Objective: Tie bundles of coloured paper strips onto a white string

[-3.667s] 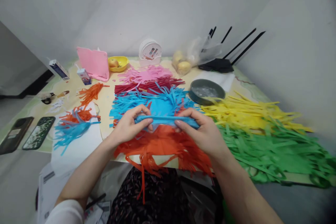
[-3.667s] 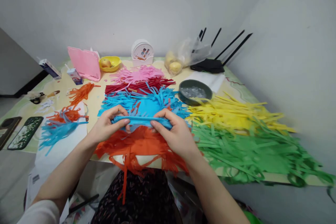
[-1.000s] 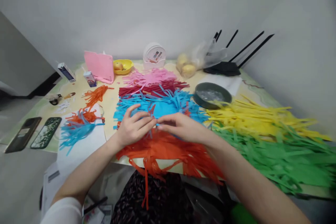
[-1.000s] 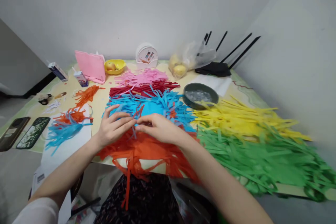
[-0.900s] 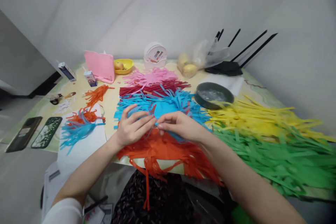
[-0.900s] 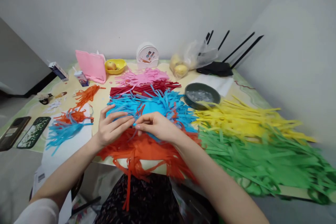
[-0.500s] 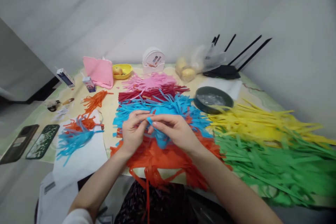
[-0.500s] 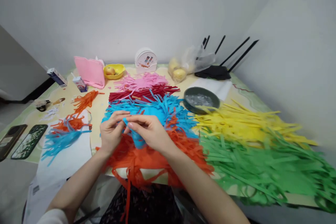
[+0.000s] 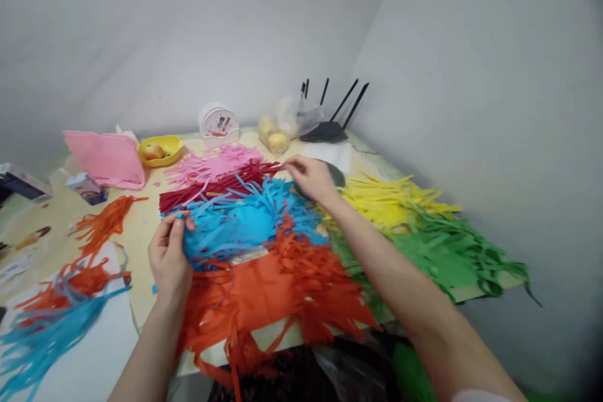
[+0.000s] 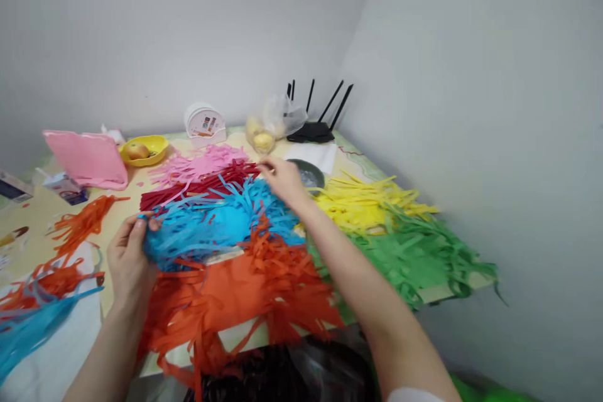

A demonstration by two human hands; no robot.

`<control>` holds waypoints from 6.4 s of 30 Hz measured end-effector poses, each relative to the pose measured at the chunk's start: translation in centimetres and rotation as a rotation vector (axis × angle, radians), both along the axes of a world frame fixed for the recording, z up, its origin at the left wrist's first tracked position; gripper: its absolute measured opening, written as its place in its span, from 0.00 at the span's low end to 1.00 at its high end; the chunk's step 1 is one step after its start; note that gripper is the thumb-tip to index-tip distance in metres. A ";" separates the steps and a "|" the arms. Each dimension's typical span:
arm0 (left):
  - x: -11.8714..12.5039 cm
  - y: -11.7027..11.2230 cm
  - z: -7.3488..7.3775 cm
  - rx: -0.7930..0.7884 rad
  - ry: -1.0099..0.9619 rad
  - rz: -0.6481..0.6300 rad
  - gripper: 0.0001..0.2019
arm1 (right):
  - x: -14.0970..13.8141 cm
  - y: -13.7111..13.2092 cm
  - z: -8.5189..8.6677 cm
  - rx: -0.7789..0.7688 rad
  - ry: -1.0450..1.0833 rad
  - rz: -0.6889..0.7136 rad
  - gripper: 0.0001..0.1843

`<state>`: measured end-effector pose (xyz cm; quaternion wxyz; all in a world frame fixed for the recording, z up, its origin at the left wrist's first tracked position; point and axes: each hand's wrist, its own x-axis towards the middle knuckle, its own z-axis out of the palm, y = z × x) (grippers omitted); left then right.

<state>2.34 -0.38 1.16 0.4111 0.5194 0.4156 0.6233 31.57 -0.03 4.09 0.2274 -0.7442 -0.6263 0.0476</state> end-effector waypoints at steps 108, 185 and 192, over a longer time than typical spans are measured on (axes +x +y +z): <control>-1.8 -8.0 1.3 -0.152 0.105 -0.386 0.09 | -15.4 -9.7 0.0 0.052 1.064 0.442 0.14; 3.8 10.6 -6.1 0.257 1.695 -0.375 0.25 | -6.3 8.7 -7.8 -0.103 -0.383 0.540 0.14; 3.6 10.9 -5.0 0.264 1.645 -0.315 0.23 | -5.1 10.2 -8.1 -0.115 -0.408 0.469 0.12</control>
